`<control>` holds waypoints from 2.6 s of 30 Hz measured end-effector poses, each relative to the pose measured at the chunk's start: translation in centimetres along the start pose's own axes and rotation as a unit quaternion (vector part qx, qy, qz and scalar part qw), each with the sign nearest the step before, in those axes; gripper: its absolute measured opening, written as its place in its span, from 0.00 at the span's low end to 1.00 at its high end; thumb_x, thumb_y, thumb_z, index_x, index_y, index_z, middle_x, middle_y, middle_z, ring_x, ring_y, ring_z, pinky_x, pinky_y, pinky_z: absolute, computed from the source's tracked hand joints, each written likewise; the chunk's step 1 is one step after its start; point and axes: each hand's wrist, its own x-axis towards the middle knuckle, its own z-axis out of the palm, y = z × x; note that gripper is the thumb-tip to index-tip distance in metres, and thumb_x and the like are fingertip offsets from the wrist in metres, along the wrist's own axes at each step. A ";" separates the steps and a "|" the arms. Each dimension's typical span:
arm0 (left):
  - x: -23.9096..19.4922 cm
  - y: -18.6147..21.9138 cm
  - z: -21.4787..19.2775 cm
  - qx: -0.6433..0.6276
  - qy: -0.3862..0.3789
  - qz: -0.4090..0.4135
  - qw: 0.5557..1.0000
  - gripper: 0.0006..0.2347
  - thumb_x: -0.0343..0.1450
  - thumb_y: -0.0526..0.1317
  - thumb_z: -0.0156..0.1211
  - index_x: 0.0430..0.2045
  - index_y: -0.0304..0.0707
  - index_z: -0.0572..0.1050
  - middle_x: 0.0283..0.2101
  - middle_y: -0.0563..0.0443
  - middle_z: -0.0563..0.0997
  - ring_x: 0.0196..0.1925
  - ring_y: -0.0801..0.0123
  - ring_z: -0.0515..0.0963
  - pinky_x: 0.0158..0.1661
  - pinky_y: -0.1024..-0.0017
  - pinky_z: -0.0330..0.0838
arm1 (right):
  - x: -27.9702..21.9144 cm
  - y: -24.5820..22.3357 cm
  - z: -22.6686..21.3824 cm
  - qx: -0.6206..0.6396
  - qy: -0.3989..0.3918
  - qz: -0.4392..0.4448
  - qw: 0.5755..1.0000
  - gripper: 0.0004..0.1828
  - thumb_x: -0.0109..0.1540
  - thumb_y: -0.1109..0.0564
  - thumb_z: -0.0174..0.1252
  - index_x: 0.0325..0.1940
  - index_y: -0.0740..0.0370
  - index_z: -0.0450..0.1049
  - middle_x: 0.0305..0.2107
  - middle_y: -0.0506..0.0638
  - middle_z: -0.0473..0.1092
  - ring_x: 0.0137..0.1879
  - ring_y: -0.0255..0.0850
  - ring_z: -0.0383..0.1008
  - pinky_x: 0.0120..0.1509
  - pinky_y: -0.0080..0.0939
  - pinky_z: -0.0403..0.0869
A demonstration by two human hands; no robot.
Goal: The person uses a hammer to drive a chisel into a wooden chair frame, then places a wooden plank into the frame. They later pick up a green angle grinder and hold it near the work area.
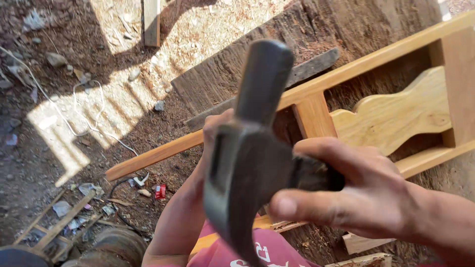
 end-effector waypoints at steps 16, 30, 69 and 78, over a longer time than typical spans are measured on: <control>1.6 6.9 4.3 0.069 0.149 -0.080 0.983 0.09 0.70 0.40 0.62 0.20 0.47 0.70 0.17 0.62 0.68 0.18 0.84 0.62 0.21 0.80 0.50 | -1.2 1.6 0.8 -0.161 0.076 -0.350 0.920 0.23 0.52 0.34 0.57 0.48 0.35 0.63 0.24 0.46 0.62 0.29 0.42 0.67 0.35 0.43 0.65; 0.6 2.9 4.3 0.257 0.242 -0.031 0.935 0.11 0.70 0.44 0.60 0.16 0.52 0.67 0.19 0.65 0.63 0.26 0.78 0.59 0.36 0.75 0.53 | -1.4 1.0 0.9 -0.194 0.014 -0.436 0.879 0.25 0.65 0.27 0.41 0.64 -0.12 0.55 0.23 0.42 0.60 0.30 0.38 0.75 0.38 0.42 0.69; 1.3 2.7 0.6 -0.015 0.144 -0.005 0.989 0.04 0.72 0.34 0.61 0.26 0.40 0.74 0.26 0.52 0.80 0.24 0.73 0.78 0.29 0.77 0.74 | 12.5 12.5 3.6 -0.013 0.317 -0.576 0.753 0.48 0.55 0.80 0.55 0.77 0.57 0.56 0.33 0.50 0.65 0.30 0.40 0.58 0.34 0.29 0.68; 2.5 3.6 2.2 0.029 0.064 0.034 0.997 0.11 0.72 0.31 0.57 0.20 0.38 0.63 0.18 0.54 0.59 0.17 0.68 0.55 0.21 0.72 0.51 | 11.6 11.2 3.1 -0.056 0.291 -0.603 0.741 0.46 0.54 0.81 0.48 0.75 0.58 0.58 0.37 0.51 0.68 0.31 0.47 0.55 0.32 0.29 0.66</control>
